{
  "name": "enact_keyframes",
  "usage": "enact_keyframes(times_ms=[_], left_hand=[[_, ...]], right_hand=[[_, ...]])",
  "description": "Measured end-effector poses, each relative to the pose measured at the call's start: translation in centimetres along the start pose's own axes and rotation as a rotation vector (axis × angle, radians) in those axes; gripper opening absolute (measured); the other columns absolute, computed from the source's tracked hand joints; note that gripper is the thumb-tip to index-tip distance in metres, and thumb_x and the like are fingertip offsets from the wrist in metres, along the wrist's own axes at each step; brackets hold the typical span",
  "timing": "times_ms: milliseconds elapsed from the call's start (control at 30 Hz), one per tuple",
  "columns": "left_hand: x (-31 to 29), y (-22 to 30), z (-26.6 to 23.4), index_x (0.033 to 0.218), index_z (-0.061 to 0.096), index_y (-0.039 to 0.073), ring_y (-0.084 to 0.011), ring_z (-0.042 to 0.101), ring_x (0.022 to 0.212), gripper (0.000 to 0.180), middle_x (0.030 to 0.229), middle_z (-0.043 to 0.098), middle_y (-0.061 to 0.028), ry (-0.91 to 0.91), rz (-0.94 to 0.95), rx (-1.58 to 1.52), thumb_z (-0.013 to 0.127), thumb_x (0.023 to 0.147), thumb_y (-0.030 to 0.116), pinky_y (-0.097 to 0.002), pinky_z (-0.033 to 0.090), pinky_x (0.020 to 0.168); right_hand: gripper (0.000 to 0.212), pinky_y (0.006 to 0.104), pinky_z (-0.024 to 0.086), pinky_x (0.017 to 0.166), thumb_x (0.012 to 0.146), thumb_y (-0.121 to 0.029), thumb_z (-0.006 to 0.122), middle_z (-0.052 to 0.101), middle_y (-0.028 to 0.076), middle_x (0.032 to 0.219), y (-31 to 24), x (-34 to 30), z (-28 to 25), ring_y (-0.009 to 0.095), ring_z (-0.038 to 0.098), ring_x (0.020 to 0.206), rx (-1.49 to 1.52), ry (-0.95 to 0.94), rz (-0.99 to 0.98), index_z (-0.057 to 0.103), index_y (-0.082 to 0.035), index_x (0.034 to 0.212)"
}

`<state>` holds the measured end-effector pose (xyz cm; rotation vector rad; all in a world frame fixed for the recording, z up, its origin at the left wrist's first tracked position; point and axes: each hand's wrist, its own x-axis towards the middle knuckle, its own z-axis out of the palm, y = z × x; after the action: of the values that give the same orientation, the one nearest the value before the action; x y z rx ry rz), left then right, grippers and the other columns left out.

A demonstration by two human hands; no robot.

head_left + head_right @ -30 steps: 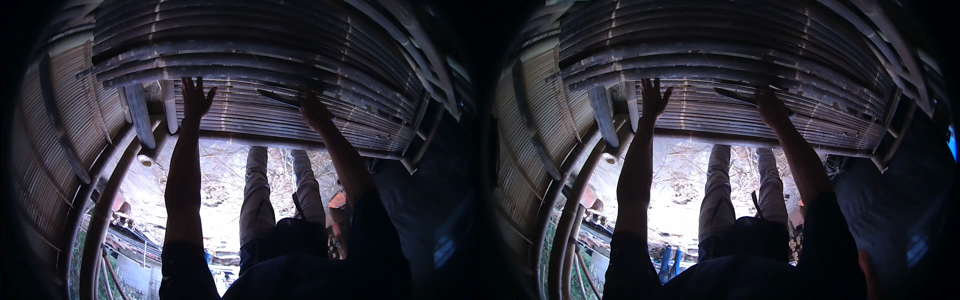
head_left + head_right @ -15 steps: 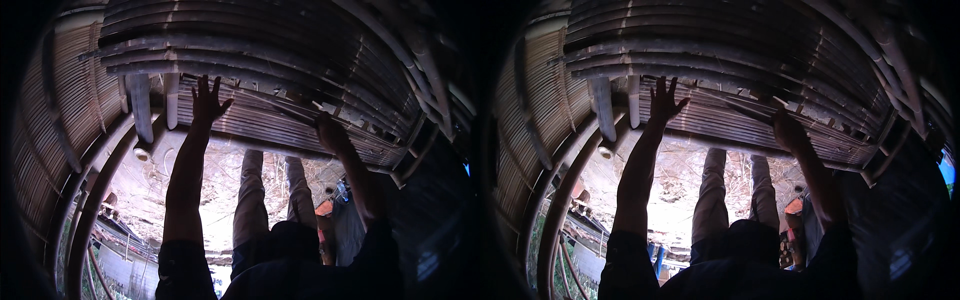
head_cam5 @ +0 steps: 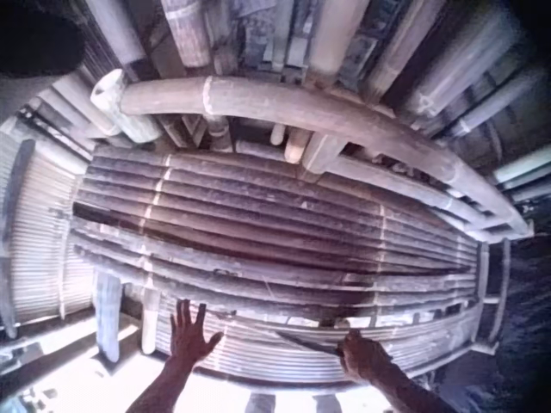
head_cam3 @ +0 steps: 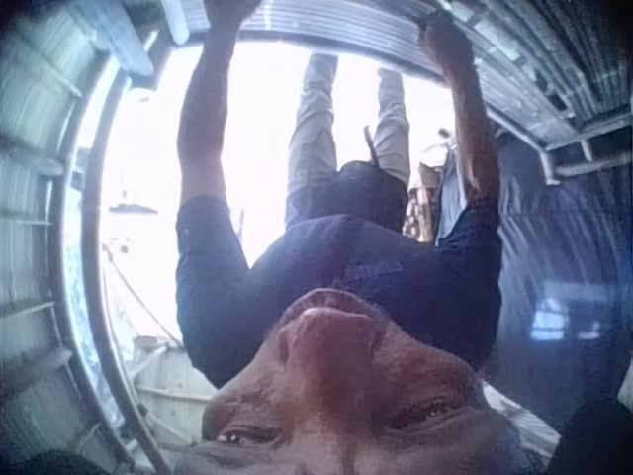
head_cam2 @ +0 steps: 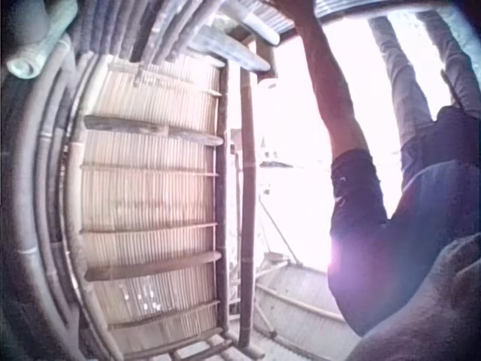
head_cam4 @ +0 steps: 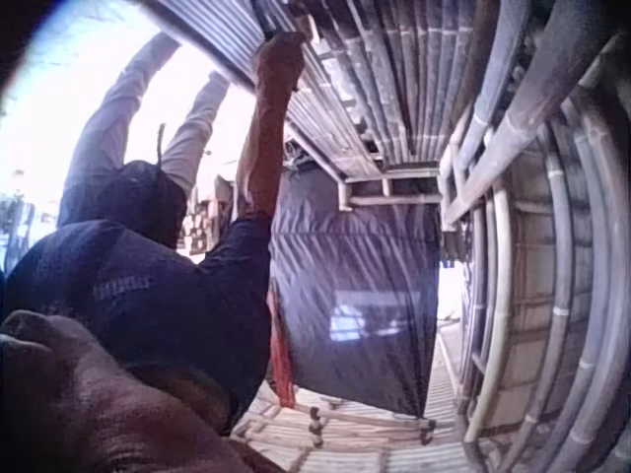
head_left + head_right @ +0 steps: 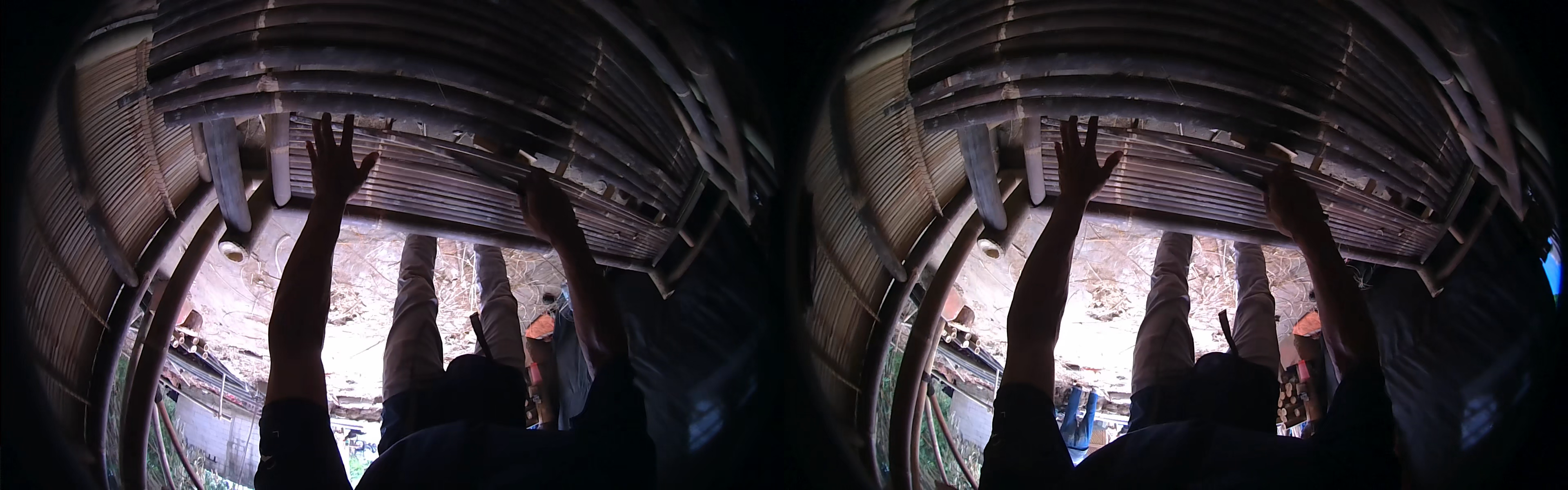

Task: The person uses a machete to split long bamboo poles into thin strips. They repeatedly strike the bamboo against a frame to separate the strips, then place the finished strips onto a bamboo rack.

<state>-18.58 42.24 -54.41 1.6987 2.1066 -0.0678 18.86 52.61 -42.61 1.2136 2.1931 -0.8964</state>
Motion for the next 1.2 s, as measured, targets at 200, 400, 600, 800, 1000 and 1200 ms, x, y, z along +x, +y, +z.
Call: enact_keyframes(times_ms=[200, 400, 600, 800, 1000, 1200], left_hand=[[1.6, -0.3, 0.6, 0.151, 0.025, 0.015, -0.0396, 0.002, 0.146, 0.091, 0.157, 0.008, -0.0220, -0.158, -0.129, 0.174, 0.040, 0.085, 0.075, -0.0683, 0.010, 0.110], [0.4, 3.3, 1.3, 0.151, 0.024, 0.013, -0.0369, 0.011, 0.146, 0.074, 0.154, 0.024, -0.0221, -0.075, 0.065, 0.289, 0.042, 0.094, 0.057, -0.0654, 0.009, 0.112], [-1.4, 12.0, 2.2, 0.153, 0.015, 0.009, -0.0298, 0.011, 0.147, 0.094, 0.160, 0.009, -0.0122, -0.154, 0.299, -0.034, 0.061, 0.084, 0.054, -0.0572, 0.011, 0.116], [-1.5, 14.5, 1.5, 0.152, 0.016, 0.005, -0.0323, 0.010, 0.147, 0.099, 0.160, 0.009, -0.0144, -0.189, 0.261, 0.059, 0.062, 0.081, 0.056, -0.0582, 0.012, 0.115], [-1.9, 13.4, 3.7, 0.151, 0.008, -0.001, -0.0365, 0.015, 0.145, 0.112, 0.157, 0.013, -0.0216, -0.078, 0.397, -0.090, 0.075, 0.072, 0.039, -0.0480, 0.021, 0.115], [-1.9, 15.6, 2.0, 0.152, 0.004, 0.001, -0.0348, 0.003, 0.147, 0.112, 0.159, 0.005, -0.0193, -0.261, 0.363, 0.229, 0.074, 0.073, 0.036, -0.0449, 0.009, 0.119]], right_hand=[[0.042, 0.0457, 0.053, 0.076, 0.092, -0.026, 0.058, 0.056, 0.023, 0.120, -2.3, -4.8, 0.0, 0.038, 0.065, 0.088, 0.146, -0.040, 0.131, 0.052, -0.010, 0.131], [0.053, 0.0459, 0.052, 0.075, 0.087, -0.034, 0.064, 0.064, 0.019, 0.092, -1.7, -15.8, 8.5, 0.037, 0.064, 0.086, 0.269, -0.052, 0.299, 0.051, -0.005, 0.129], [0.045, 0.0477, 0.051, 0.070, 0.084, -0.034, 0.065, 0.066, 0.021, 0.088, 0.8, -29.2, 20.0, 0.038, 0.066, 0.082, 0.221, -0.145, 0.464, 0.058, -0.001, 0.113], [0.039, 0.0492, 0.052, 0.073, 0.082, -0.041, 0.065, 0.066, 0.022, 0.083, 1.0, -32.6, 23.0, 0.039, 0.066, 0.082, 0.490, -0.335, 0.698, 0.061, -0.003, 0.091], [0.078, 0.0369, 0.052, 0.069, 0.074, -0.032, 0.078, 0.067, 0.014, 0.079, 3.4, -34.5, 24.9, 0.024, 0.065, 0.071, 0.755, -0.050, 0.710, 0.043, -0.003, 0.138], [0.088, 0.0364, 0.052, 0.062, 0.067, -0.018, 0.085, 0.063, 0.014, 0.087, 13.9, -36.3, 19.2, 0.022, 0.061, 0.068, 1.380, 0.239, 1.237, 0.036, -0.008, 0.139]])
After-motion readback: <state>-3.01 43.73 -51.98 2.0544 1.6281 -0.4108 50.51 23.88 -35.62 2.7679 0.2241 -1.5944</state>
